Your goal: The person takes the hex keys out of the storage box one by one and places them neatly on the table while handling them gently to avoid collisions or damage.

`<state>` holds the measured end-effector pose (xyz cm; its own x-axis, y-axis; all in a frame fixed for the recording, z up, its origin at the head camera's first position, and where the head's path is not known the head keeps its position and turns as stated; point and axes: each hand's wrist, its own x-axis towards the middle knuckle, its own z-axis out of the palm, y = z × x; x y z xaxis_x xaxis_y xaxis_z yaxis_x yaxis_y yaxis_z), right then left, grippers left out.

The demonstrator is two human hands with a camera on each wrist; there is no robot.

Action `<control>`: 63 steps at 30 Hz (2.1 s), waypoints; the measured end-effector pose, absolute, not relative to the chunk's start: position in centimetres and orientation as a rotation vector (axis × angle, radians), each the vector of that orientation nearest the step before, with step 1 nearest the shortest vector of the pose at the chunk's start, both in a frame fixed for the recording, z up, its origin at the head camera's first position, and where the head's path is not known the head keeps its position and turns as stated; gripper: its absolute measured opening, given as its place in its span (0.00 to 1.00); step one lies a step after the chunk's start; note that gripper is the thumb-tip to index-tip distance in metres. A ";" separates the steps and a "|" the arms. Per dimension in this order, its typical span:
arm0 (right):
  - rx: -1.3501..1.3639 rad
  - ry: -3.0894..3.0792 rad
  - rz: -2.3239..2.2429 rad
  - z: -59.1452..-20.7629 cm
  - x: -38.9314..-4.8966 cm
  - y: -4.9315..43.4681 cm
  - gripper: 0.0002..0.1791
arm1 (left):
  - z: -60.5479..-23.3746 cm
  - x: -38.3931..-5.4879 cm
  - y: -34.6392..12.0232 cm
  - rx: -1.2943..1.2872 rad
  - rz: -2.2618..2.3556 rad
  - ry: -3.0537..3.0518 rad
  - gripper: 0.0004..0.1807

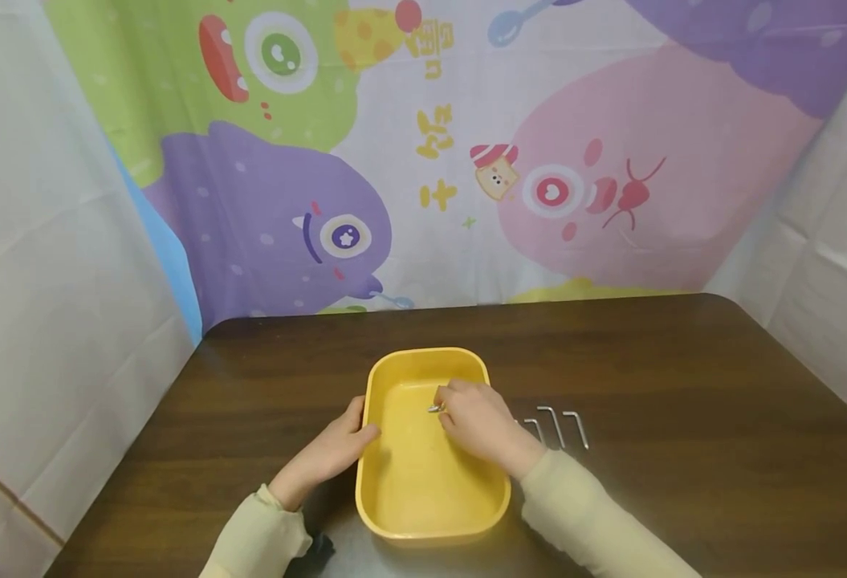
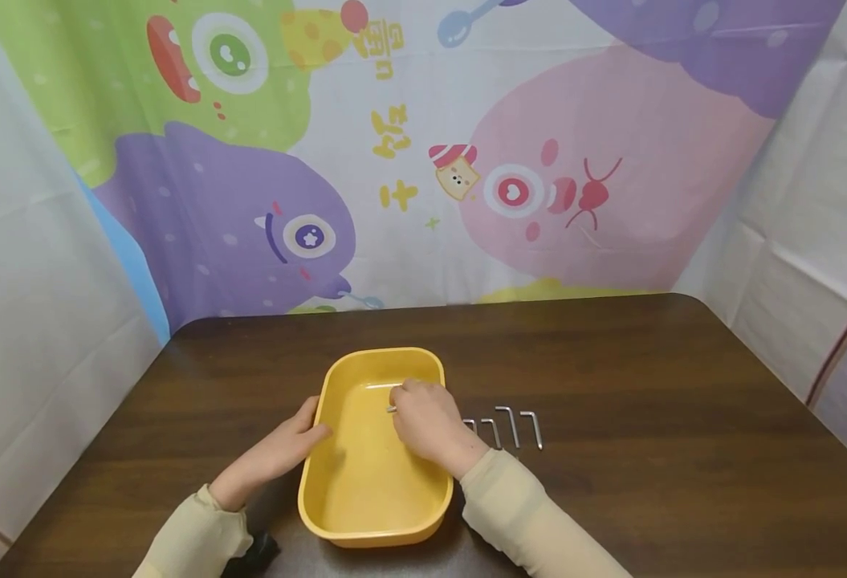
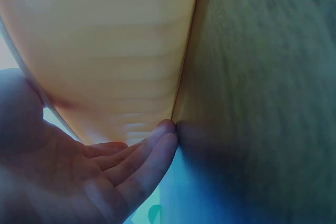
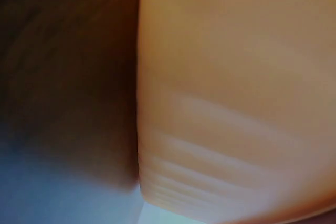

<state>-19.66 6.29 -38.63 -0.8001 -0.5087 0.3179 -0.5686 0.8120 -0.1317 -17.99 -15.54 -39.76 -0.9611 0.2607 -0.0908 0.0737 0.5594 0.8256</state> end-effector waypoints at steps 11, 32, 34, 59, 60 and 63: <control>0.874 -2.792 0.102 -38.8 -19.4 6.3 0.10 | -39.9 -18.1 -15.4 0.256 1.335 2.622 0.27; 0.876 -2.824 -0.048 -38.8 -19.5 6.1 0.07 | -39.7 -18.2 -15.7 0.270 1.357 2.582 0.27; 0.875 -2.821 -0.023 -38.7 -19.5 6.1 0.06 | -39.8 -18.3 -15.7 0.270 1.358 2.581 0.27; 0.858 -2.912 -0.092 -38.7 -21.5 5.4 0.06 | -39.6 -18.1 -15.7 0.258 1.360 2.564 0.27; 0.865 -2.909 -0.100 -38.8 -21.5 5.4 0.05 | -39.6 -18.1 -15.7 0.256 1.358 2.564 0.27; 0.885 -2.893 -0.126 -38.9 -21.4 5.5 0.05 | -39.7 -18.1 -15.7 0.251 1.350 2.575 0.27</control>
<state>-21.43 5.46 -38.86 -0.8235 -0.5611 0.0838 -0.5517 0.8264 0.1123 -18.14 -15.71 -39.73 -0.9606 0.2521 -0.1167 0.0475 0.5629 0.8251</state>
